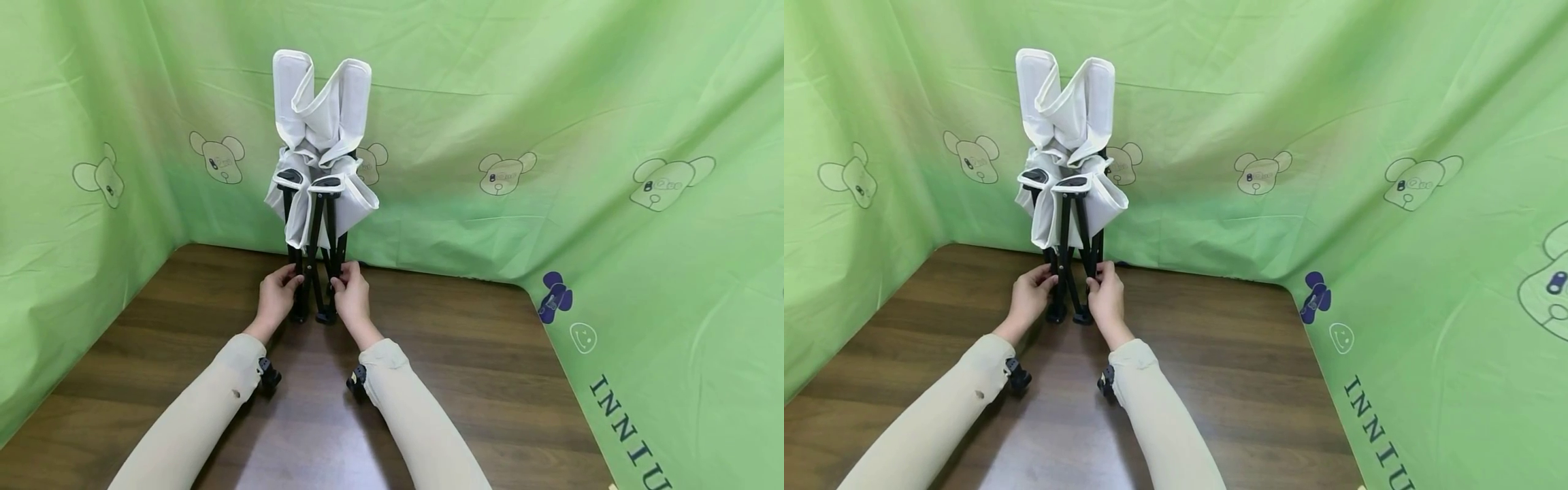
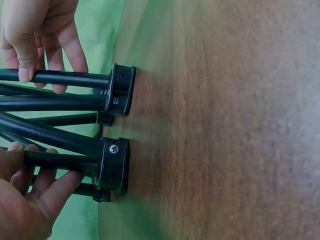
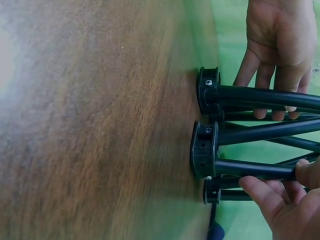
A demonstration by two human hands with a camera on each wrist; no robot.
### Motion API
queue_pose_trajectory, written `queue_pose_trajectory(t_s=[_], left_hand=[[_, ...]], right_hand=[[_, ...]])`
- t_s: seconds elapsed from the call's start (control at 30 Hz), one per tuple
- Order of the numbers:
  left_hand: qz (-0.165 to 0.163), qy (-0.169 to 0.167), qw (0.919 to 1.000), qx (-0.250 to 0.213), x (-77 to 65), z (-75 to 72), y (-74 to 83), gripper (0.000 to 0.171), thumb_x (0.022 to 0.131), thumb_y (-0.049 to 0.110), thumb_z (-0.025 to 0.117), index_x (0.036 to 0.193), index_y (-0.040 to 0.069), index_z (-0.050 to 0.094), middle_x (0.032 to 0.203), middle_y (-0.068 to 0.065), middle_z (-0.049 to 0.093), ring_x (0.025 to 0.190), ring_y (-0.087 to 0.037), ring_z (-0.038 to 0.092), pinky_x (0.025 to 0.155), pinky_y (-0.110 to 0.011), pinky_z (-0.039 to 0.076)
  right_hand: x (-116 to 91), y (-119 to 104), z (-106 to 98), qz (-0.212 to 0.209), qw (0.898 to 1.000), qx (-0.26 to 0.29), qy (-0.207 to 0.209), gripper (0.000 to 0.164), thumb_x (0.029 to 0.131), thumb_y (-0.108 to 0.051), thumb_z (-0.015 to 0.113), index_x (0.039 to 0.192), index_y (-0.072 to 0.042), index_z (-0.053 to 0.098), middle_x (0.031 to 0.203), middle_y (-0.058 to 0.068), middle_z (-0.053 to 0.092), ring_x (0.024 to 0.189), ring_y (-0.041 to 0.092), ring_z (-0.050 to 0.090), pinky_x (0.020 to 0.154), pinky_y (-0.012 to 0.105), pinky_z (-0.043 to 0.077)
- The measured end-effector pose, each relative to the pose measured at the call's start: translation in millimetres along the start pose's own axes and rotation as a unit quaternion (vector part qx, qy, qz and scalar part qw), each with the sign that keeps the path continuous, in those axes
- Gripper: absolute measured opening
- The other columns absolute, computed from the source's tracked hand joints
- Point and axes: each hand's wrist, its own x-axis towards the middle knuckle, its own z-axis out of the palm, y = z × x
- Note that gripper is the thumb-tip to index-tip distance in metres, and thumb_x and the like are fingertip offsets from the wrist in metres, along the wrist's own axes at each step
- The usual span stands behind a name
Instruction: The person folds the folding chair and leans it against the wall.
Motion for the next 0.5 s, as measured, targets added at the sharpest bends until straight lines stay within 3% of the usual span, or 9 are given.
queue_pose_trajectory(t_s=[0.5], left_hand=[[-0.004,0.016,0.9998,0.011,0.2,3.2,0.1,0.029,0.100,0.009,0.067,0.127,-0.001,0.070,0.103,-0.021,0.074,0.081,-0.025,0.065,0.062,-0.019,0.047]], right_hand=[[3.2,3.1,0.7,0.000,1.000,0.001,-0.018,0.027,0.099,-0.006,0.067,0.124,-0.006,0.057,0.104,0.015,0.070,0.098,0.030,0.069,0.084,0.042,0.058]])
